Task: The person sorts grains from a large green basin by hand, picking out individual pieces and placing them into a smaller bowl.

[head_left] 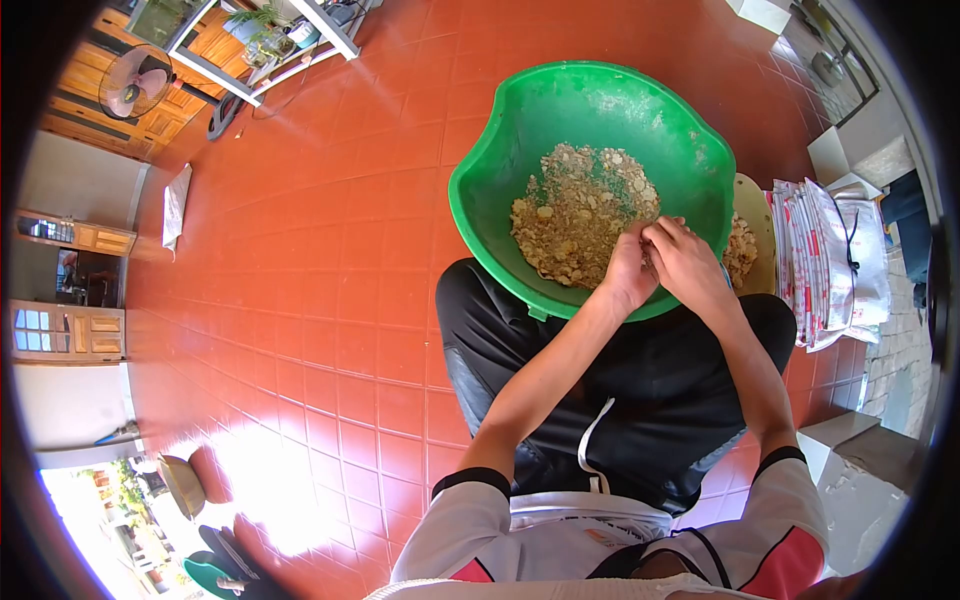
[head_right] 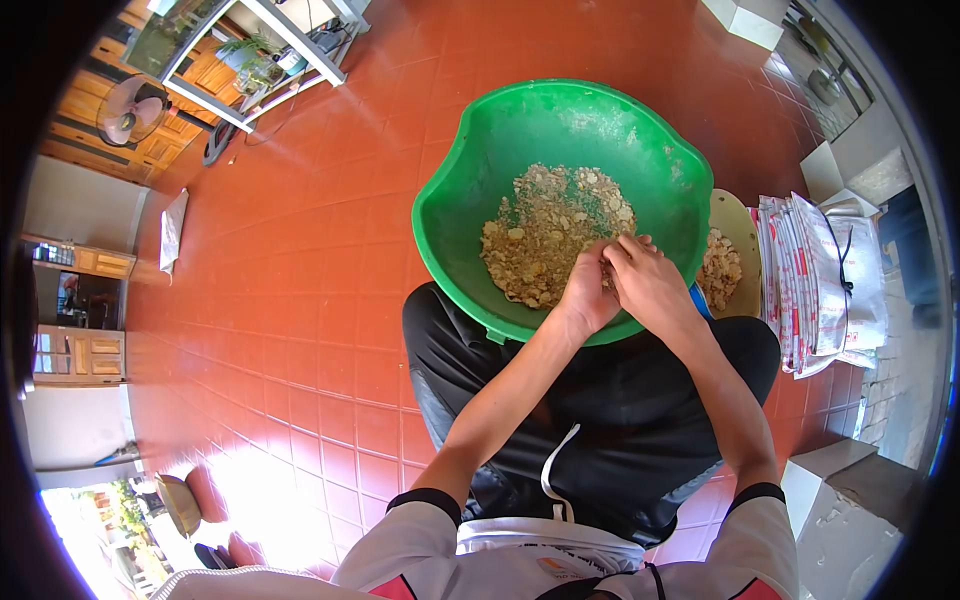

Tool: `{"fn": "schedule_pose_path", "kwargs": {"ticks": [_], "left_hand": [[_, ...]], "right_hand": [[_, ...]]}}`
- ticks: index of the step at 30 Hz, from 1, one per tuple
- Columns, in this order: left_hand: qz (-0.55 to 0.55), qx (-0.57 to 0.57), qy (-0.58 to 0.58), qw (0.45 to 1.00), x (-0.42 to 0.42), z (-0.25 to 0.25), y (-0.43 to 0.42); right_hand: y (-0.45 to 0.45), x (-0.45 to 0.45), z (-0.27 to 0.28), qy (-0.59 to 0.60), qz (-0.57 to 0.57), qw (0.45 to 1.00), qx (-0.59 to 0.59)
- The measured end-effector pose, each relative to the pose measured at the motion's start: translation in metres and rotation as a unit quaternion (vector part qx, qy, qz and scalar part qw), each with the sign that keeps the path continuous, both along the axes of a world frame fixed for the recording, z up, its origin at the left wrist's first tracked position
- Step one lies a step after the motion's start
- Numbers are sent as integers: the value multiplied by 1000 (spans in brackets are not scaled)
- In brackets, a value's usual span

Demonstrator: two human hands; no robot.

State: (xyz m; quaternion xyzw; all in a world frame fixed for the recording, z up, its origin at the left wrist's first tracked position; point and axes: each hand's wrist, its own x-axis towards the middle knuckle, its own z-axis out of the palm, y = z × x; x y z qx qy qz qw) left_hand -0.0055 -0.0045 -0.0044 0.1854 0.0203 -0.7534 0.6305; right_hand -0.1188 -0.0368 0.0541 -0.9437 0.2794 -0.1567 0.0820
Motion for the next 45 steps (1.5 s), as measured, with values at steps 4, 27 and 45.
{"fn": "schedule_pose_path", "kwargs": {"ticks": [4,27,45], "left_hand": [[-8,-18,2,1000,1,-2,2],[8,23,-37,999,2,23,6],[-1,36,-47,998,2,31,8]], "right_hand": [[-1,1,6,-5,13,1000,4],[-47,-42,39,-82,-110,989,58],[-70,-80,34,-124,-167,963,173]]}}
